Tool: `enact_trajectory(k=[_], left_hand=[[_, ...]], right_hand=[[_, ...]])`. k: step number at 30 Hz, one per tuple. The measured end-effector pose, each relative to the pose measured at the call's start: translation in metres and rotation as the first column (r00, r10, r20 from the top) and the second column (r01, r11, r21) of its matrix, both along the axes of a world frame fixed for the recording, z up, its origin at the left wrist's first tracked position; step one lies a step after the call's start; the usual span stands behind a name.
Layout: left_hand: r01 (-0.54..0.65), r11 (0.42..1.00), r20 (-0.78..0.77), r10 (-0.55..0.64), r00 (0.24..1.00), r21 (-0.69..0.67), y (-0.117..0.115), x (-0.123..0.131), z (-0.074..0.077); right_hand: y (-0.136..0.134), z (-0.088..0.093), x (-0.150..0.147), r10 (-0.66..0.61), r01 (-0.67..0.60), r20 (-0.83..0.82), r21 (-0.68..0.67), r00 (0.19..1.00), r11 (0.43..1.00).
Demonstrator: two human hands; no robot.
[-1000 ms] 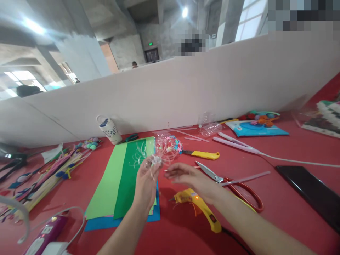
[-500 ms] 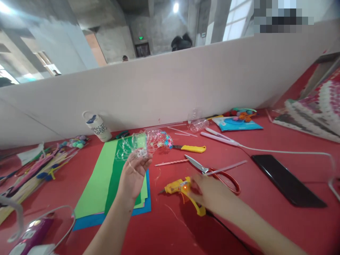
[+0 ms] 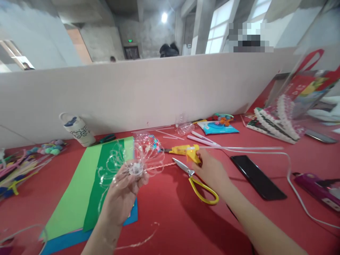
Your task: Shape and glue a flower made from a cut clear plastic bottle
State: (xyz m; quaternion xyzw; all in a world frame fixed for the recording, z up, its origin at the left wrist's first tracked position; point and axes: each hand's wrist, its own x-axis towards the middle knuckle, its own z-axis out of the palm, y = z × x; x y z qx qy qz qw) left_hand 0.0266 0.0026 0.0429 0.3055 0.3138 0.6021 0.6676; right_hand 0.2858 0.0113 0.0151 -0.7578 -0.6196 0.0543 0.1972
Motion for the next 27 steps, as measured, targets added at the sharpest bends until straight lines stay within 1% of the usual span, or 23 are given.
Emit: enact_trajectory(k=[2,4,6,8,9,11,13,14,15,16,17,18,19,20,21,22,23,24,25,26,27], left_hand=[[0.017,1.0,0.014,-0.017,1.0,0.0,0.002,0.004,-0.005],[0.046,0.999,0.012,-0.046,0.999,-0.009,0.003,0.009,-0.009],[0.081,0.997,-0.01,-0.082,0.997,-0.01,0.003,0.013,-0.011],[0.11,0.994,-0.048,-0.11,0.993,-0.008,0.003,0.015,-0.012],[0.115,0.993,-0.068,-0.115,0.991,-0.006,0.003,0.016,-0.012],[0.102,0.995,-0.112,-0.102,0.988,-0.01,0.006,0.017,-0.012],[0.062,0.998,-0.146,-0.061,0.987,0.002,0.013,0.018,-0.011],[0.036,0.999,-0.158,-0.032,0.987,0.022,0.018,0.019,-0.01],[0.004,0.999,-0.172,0.004,0.985,0.05,0.024,0.02,-0.008],[-0.027,0.996,-0.189,0.042,0.981,0.082,0.03,0.021,-0.005],[-0.061,0.991,-0.206,0.084,0.975,0.118,0.036,0.021,-0.002],[-0.091,0.984,-0.223,0.124,0.967,0.151,0.041,0.02,0.001],[-0.117,0.976,-0.236,0.159,0.959,0.181,0.047,0.018,0.004],[-0.14,0.969,-0.244,0.189,0.951,0.205,0.051,0.015,0.007],[-0.154,0.963,-0.249,0.209,0.946,0.222,0.056,0.011,0.009],[-0.165,0.96,-0.255,0.222,0.941,0.228,0.059,0.007,0.01],[-0.165,0.96,-0.268,0.224,0.937,0.225,0.062,0.002,0.01],[-0.154,0.965,-0.289,0.213,0.934,0.214,0.064,-0.004,0.01],[-0.133,0.971,-0.312,0.191,0.931,0.197,0.065,-0.009,0.008],[-0.106,0.979,-0.336,0.161,0.928,0.177,0.066,-0.014,0.007],[-0.079,0.985,-0.357,0.129,0.925,0.152,0.065,-0.018,0.005]], right_hand=[[0.028,-0.007,0.012,-0.047,0.047,-0.002,0.007,0.999,0.999],[0.051,-0.017,0.018,-0.067,0.067,-0.007,-0.003,0.998,0.998],[0.064,-0.025,0.019,-0.07,0.07,-0.014,-0.017,0.997,0.997],[0.068,-0.026,0.017,-0.051,0.051,-0.03,-0.013,0.998,0.999],[0.067,-0.023,0.014,-0.032,0.032,-0.044,-0.001,0.999,0.999],[0.06,-0.009,0.006,0.034,-0.031,-0.092,0.029,0.995,0.999],[0.048,0.009,-0.007,0.152,-0.15,-0.184,0.024,0.971,0.988],[0.042,0.019,-0.016,0.237,-0.242,-0.244,0.008,0.94,0.97],[0.035,0.027,-0.025,0.316,-0.332,-0.304,-0.002,0.899,0.943],[0.028,0.034,-0.036,0.41,-0.446,-0.394,-0.002,0.823,0.895],[0.022,0.04,-0.046,0.472,-0.568,-0.604,0.039,0.642,0.822],[0.016,0.043,-0.056,0.461,-0.641,-0.757,0.074,0.462,0.764],[0.012,0.044,-0.065,0.427,-0.663,-0.843,0.117,0.327,0.739],[0.009,0.044,-0.072,0.375,-0.683,-0.906,0.147,0.197,0.716],[0.008,0.043,-0.077,0.295,-0.712,-0.953,0.157,0.074,0.685],[0.007,0.042,-0.08,0.209,-0.739,-0.978,0.16,-0.026,0.655],[0.007,0.042,-0.079,0.123,-0.761,-0.988,0.149,-0.091,0.631],[0.008,0.042,-0.076,0.058,-0.771,-0.99,0.135,-0.127,0.622],[0.008,0.044,-0.072,0.03,-0.764,-0.992,0.115,-0.124,0.635],[0.009,0.047,-0.065,0.04,-0.74,-0.995,0.096,-0.094,0.666],[0.009,0.051,-0.058,0.093,-0.695,-0.994,0.104,-0.053,0.712]])
